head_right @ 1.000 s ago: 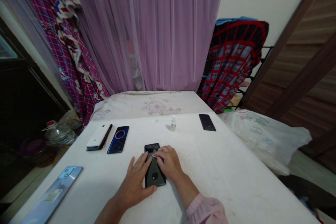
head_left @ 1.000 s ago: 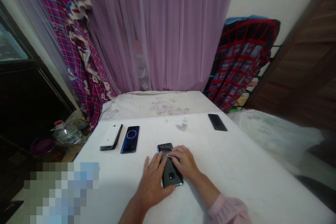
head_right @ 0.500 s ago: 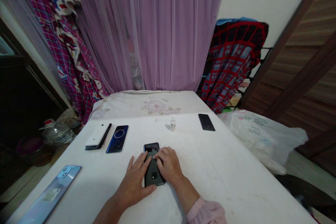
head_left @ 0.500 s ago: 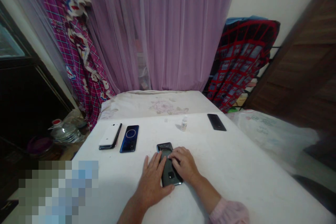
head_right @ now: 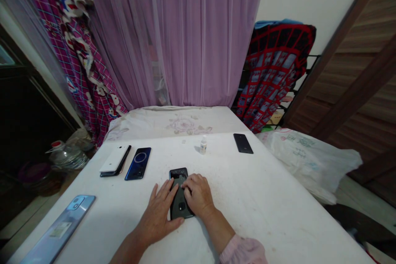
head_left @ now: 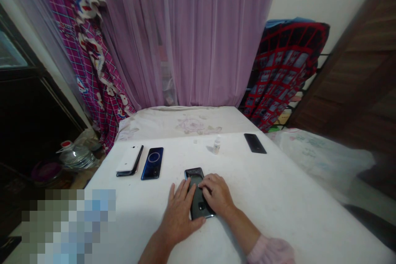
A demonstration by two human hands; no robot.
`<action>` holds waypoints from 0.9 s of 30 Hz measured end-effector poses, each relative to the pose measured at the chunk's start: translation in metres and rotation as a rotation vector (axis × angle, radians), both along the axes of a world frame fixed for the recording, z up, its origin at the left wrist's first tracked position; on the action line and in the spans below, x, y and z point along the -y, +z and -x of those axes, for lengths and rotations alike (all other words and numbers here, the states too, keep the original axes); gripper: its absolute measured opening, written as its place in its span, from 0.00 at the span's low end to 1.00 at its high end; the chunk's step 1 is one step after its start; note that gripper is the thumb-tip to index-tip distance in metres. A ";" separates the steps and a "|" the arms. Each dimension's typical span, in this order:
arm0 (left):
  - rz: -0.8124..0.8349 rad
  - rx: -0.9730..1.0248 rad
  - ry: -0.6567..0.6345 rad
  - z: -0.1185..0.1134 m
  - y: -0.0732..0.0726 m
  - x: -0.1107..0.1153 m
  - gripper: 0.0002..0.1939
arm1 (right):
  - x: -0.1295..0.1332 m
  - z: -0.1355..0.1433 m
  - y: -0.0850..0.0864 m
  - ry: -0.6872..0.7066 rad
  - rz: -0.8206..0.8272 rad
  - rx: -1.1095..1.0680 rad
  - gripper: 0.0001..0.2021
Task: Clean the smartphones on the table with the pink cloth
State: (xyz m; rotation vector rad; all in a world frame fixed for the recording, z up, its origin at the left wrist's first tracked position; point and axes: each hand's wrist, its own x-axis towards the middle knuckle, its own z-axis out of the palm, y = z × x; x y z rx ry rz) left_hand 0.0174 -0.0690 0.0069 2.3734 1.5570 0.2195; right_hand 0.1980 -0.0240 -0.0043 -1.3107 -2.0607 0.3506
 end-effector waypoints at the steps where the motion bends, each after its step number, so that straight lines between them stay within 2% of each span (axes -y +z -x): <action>1: -0.012 0.004 -0.002 0.000 -0.002 0.000 0.45 | -0.002 0.000 -0.001 -0.011 -0.002 0.001 0.12; 5: -0.043 0.018 -0.012 0.001 -0.005 0.000 0.46 | 0.000 -0.001 -0.001 0.006 0.005 0.003 0.12; 10: -0.006 -0.008 -0.012 0.001 -0.001 0.000 0.45 | 0.012 -0.003 0.001 0.060 0.022 0.009 0.11; 19: -0.042 0.004 -0.011 0.000 -0.003 0.001 0.46 | -0.005 0.003 -0.007 -0.006 -0.012 -0.018 0.12; 27: -0.039 0.008 -0.021 0.001 -0.003 0.001 0.45 | 0.004 0.000 -0.008 -0.012 0.019 -0.049 0.12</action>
